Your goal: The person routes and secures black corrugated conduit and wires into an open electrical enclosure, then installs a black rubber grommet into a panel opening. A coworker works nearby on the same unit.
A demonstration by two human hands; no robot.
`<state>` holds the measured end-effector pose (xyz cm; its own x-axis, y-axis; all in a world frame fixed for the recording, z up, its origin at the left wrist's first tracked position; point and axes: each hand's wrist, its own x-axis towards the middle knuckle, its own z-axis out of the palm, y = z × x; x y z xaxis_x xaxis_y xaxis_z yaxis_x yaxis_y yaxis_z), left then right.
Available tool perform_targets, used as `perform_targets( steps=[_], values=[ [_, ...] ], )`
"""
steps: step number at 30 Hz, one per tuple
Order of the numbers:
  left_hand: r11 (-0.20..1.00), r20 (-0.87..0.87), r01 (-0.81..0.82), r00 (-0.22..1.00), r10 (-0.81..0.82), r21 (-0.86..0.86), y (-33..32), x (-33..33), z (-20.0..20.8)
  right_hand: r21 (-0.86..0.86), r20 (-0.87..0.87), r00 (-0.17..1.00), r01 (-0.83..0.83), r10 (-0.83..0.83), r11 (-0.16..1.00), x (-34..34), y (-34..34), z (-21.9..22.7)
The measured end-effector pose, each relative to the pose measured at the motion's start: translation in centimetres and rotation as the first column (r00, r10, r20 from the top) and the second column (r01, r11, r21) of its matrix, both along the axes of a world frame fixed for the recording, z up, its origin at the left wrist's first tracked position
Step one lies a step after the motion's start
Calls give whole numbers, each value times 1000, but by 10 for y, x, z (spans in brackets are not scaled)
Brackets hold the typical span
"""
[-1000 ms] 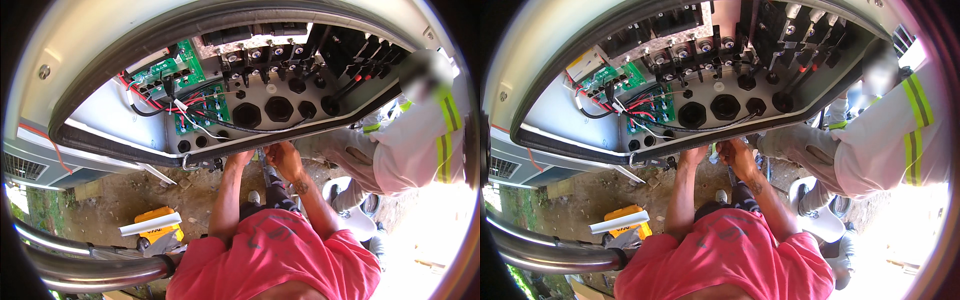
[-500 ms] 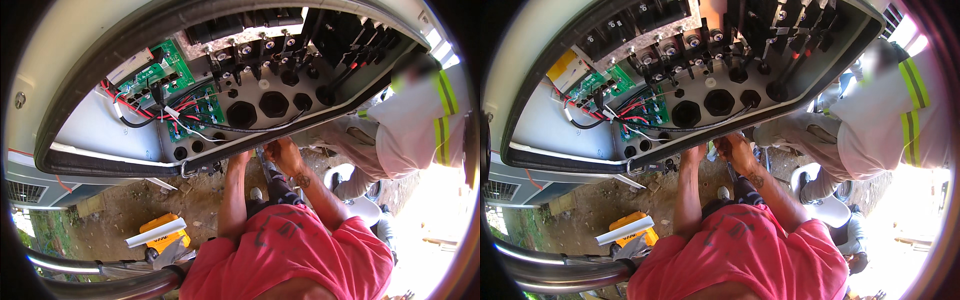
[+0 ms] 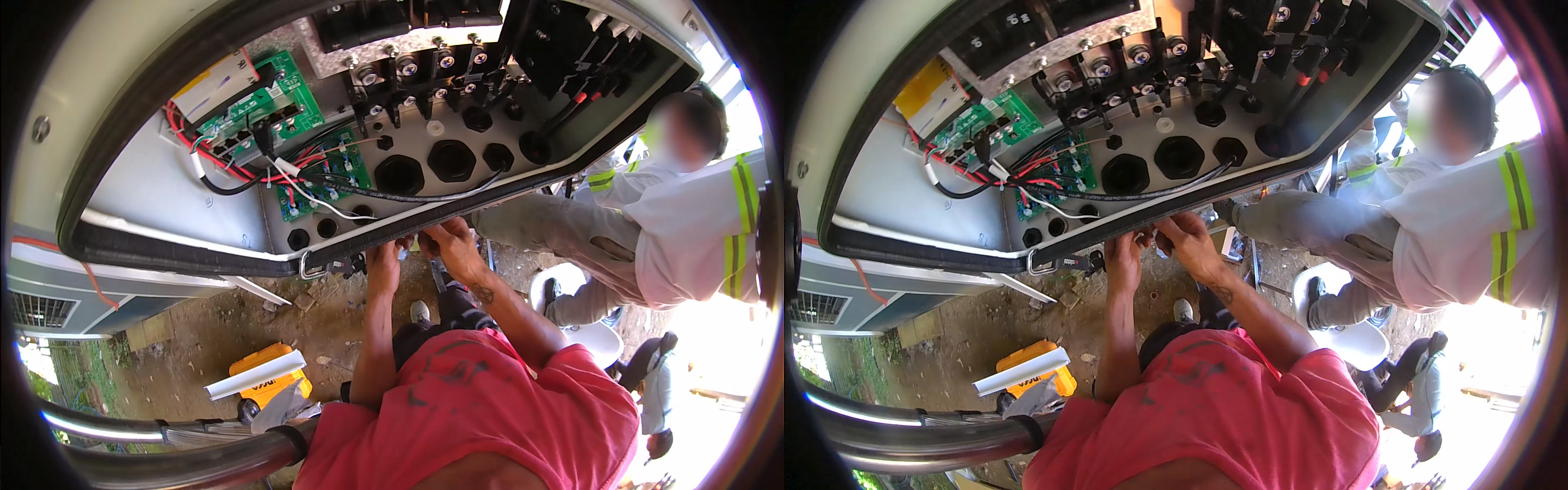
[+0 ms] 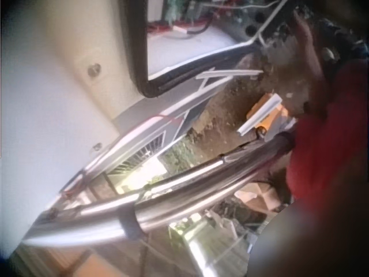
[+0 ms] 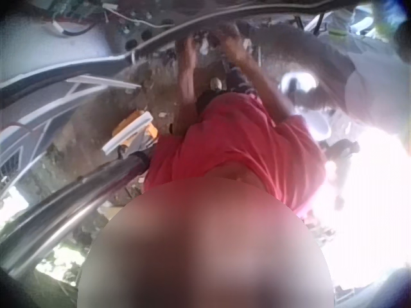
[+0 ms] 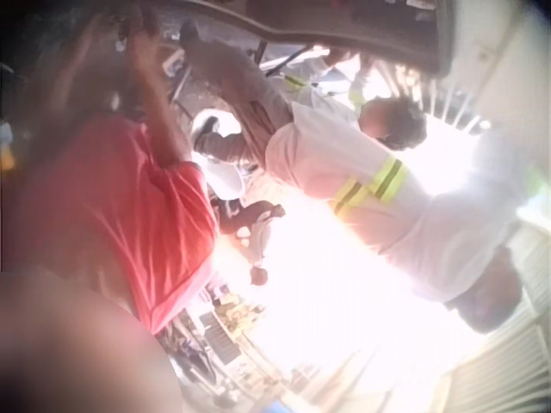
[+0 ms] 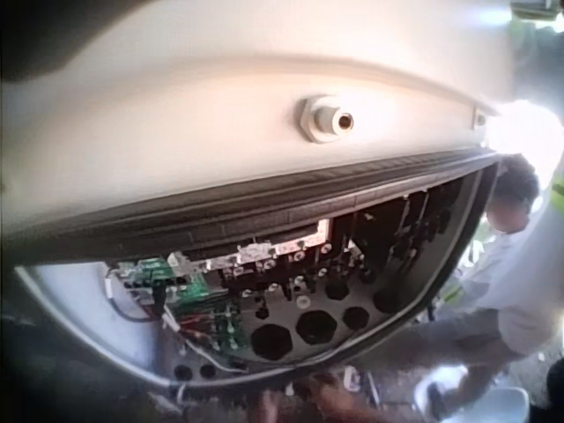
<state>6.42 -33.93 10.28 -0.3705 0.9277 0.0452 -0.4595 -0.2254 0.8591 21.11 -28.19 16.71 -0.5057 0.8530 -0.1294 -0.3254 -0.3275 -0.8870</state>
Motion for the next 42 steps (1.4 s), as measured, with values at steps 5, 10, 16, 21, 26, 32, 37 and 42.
perform_targets(
  steps=[5,10,16,21,26,32,37,42],
  values=[
    [988,-115,-138,985,130,-63,8,9,13,-151,-212,973,56,-88,987,-30,11,3],
    [993,10,-117,993,117,-9,0,19,22,-321,-530,848,-232,28,918,-34,15,-4],
    [995,-67,-96,993,96,-2,-8,15,22,-434,-720,689,-350,-86,830,-30,11,12],
    [979,-11,-202,979,202,36,-9,9,12,-470,-800,582,-455,-147,756,-30,5,12],
    [949,13,-309,950,311,-68,-16,12,13,-496,-802,576,-495,-158,714,-40,6,-6],
    [992,90,-128,988,127,7,-23,21,31,-478,-835,523,-536,-170,696,-39,6,-18],
    [995,-18,-97,995,97,7,-22,18,39,-445,-820,564,-521,-98,728,-40,11,-23],
    [983,-12,-176,984,176,-53,-20,21,39,-417,-778,627,-460,-46,784,-39,11,-11]
  ],
)
